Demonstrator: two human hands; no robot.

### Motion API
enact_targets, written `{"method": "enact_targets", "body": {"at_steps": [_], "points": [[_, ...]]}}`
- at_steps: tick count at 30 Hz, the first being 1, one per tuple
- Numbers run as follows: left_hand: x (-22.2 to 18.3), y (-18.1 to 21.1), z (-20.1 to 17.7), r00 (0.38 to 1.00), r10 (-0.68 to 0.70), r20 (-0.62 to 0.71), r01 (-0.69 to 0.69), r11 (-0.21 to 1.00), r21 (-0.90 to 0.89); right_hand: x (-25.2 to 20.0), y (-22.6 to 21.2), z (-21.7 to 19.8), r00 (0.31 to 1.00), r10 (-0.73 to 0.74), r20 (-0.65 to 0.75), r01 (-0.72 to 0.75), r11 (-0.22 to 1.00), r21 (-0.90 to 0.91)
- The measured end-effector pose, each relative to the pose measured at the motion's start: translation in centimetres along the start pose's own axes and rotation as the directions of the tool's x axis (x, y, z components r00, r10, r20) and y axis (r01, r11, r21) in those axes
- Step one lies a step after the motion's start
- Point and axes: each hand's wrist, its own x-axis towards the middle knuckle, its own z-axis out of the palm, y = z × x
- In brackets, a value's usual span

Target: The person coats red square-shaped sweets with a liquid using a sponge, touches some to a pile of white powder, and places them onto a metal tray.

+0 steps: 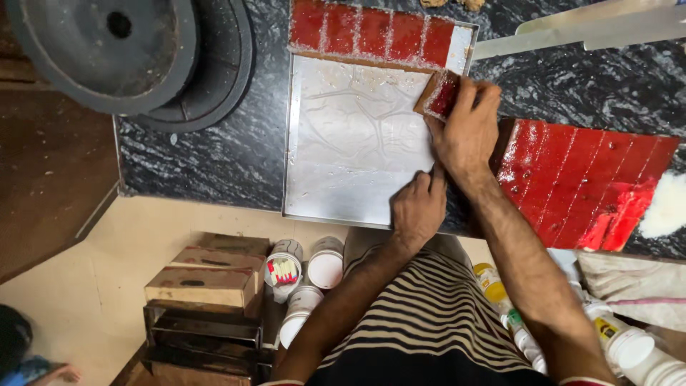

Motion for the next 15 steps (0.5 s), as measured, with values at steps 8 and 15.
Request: {"method": "enact_targets", "body": {"at_steps": [8,15], "points": [[0.1,0.0,0.1,1.000,0.016,0.003,-0.016,1.000,0.017,4.4,5.6,4.1,0.990,0.095,-0.102,-0.081,0.988,0.134],[-0.2,-0.3,0.3,0.999,-0.030,0.045,0.032,0.999,-0.041,1.3,10.2,-4.9,0.995,-0.033,0.090,0.005,0.957,0.290]]}}
